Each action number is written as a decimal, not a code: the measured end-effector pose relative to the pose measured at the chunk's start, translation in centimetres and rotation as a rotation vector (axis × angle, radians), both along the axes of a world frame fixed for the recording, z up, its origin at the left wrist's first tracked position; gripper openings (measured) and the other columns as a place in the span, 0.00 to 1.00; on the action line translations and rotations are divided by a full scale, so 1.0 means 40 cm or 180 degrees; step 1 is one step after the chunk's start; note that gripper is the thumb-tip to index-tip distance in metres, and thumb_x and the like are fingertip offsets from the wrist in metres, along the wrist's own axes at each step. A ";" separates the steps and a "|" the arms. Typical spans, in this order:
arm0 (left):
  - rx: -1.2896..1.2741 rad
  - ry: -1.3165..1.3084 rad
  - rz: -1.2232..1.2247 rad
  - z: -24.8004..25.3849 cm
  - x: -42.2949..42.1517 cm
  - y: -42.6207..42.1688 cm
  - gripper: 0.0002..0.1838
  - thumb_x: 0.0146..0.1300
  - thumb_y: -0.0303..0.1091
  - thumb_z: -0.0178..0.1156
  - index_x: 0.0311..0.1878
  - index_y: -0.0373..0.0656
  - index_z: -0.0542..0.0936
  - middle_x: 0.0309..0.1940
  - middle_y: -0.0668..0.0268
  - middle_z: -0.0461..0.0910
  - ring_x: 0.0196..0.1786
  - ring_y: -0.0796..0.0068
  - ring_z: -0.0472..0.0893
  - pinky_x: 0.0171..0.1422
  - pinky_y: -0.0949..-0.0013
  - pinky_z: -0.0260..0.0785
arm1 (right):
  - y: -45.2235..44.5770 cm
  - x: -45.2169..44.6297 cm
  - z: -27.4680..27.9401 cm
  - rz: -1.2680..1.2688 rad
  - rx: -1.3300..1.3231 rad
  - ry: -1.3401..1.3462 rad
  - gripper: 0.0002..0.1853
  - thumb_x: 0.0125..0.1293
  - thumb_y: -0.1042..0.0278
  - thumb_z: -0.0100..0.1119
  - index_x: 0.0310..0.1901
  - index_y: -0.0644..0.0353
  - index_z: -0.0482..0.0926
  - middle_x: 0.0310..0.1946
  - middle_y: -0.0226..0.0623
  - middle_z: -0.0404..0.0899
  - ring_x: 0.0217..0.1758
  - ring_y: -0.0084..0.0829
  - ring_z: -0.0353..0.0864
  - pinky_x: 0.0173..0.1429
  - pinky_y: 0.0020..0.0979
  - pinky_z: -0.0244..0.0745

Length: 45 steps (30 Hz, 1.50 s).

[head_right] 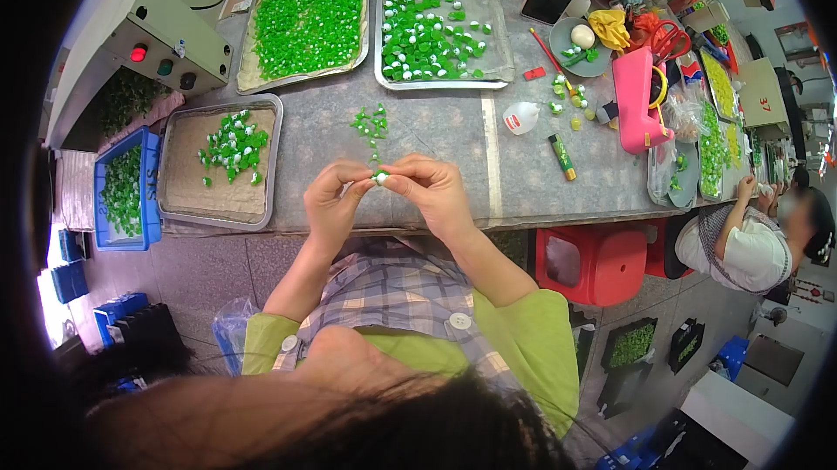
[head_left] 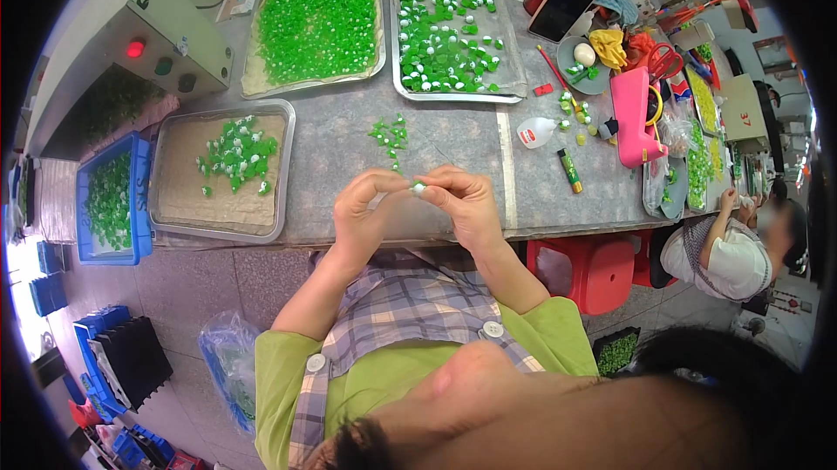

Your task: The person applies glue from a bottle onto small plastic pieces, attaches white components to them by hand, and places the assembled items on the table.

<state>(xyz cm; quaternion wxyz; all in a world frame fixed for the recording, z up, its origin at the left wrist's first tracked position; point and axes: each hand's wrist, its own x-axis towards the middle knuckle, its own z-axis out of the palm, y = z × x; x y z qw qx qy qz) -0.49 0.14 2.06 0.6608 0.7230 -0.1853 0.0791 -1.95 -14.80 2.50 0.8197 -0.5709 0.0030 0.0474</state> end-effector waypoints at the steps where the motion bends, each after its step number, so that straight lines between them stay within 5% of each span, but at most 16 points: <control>1: 0.0003 0.0002 -0.0003 0.006 0.002 0.001 0.04 0.47 0.22 0.59 0.28 0.35 0.75 0.26 0.64 0.74 0.31 0.77 0.73 0.34 0.79 0.64 | 0.003 -0.002 -0.008 0.0013 0.0094 0.0039 0.07 0.49 0.78 0.57 0.32 0.64 0.78 0.28 0.33 0.75 0.31 0.19 0.70 0.35 0.18 0.65; 7: 0.0379 0.0150 -0.0112 0.030 0.005 0.004 0.04 0.48 0.22 0.58 0.28 0.35 0.75 0.25 0.65 0.75 0.30 0.79 0.73 0.34 0.80 0.64 | -0.001 -0.003 0.007 -0.0064 0.0258 0.0065 0.07 0.49 0.79 0.57 0.33 0.64 0.78 0.28 0.33 0.75 0.31 0.19 0.71 0.36 0.18 0.65; 9: -0.0573 0.1208 -0.0316 0.007 0.008 0.005 0.04 0.47 0.20 0.57 0.29 0.37 0.75 0.27 0.67 0.75 0.31 0.81 0.72 0.35 0.80 0.63 | -0.005 -0.001 0.026 -0.0044 0.0175 0.0000 0.08 0.49 0.79 0.57 0.34 0.64 0.77 0.28 0.34 0.75 0.31 0.21 0.72 0.36 0.20 0.65; 13: -0.0871 0.1483 -0.0460 0.019 0.003 0.004 0.03 0.49 0.21 0.57 0.29 0.36 0.75 0.28 0.68 0.74 0.31 0.84 0.71 0.35 0.81 0.63 | -0.012 0.001 0.036 0.0092 0.0065 0.0068 0.11 0.49 0.79 0.57 0.37 0.65 0.76 0.29 0.34 0.74 0.33 0.20 0.71 0.38 0.19 0.65; 21: -0.0030 0.0249 -0.0196 0.020 -0.004 -0.007 0.05 0.46 0.21 0.59 0.28 0.35 0.74 0.26 0.65 0.74 0.31 0.79 0.72 0.35 0.79 0.64 | -0.024 0.004 0.028 0.0233 0.0011 -0.0184 0.09 0.50 0.79 0.56 0.36 0.66 0.76 0.31 0.33 0.72 0.34 0.21 0.70 0.39 0.20 0.64; 45: 0.0611 0.0161 -0.0039 0.063 -0.012 -0.009 0.07 0.45 0.22 0.60 0.30 0.37 0.78 0.27 0.63 0.77 0.31 0.74 0.76 0.35 0.77 0.66 | -0.037 -0.008 0.020 0.0216 0.0076 -0.0066 0.11 0.49 0.79 0.56 0.37 0.66 0.76 0.31 0.37 0.74 0.34 0.23 0.72 0.38 0.20 0.65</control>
